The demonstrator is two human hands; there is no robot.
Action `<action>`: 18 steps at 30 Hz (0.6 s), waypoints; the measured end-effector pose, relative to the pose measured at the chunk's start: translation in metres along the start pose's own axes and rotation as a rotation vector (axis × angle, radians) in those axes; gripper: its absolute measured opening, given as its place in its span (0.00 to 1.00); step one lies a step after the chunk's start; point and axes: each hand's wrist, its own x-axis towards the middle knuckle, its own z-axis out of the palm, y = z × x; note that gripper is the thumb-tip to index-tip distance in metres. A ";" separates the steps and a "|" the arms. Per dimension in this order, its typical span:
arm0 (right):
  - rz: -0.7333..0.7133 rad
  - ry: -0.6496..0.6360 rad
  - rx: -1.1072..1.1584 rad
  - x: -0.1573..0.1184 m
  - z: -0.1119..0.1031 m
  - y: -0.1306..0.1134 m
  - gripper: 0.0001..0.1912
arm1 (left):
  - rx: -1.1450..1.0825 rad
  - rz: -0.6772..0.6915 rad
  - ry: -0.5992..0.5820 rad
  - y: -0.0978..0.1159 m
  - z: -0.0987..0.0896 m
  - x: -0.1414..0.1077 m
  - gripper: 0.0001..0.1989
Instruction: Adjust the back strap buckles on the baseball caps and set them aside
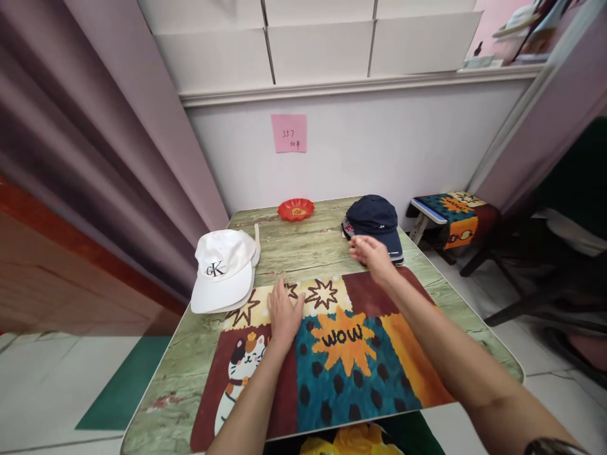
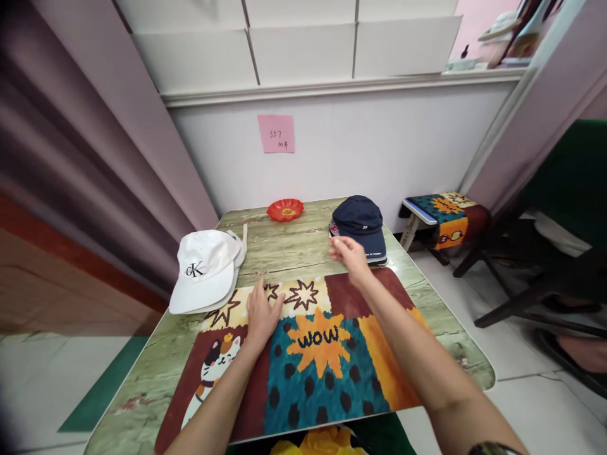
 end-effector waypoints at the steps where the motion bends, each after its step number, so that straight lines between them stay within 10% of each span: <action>1: -0.048 0.068 -0.059 0.018 -0.011 -0.011 0.20 | 0.016 0.003 0.001 -0.001 0.000 0.001 0.34; 7: -0.259 0.452 -0.819 0.105 -0.066 -0.055 0.16 | 0.095 -0.004 -0.016 0.003 -0.005 0.005 0.33; 14: -0.031 0.349 -1.212 0.137 -0.062 -0.052 0.35 | 0.126 -0.007 -0.034 0.009 -0.007 0.002 0.31; 18: 0.056 0.320 -1.258 0.140 -0.055 -0.047 0.20 | 0.142 -0.007 -0.051 0.010 -0.009 0.001 0.30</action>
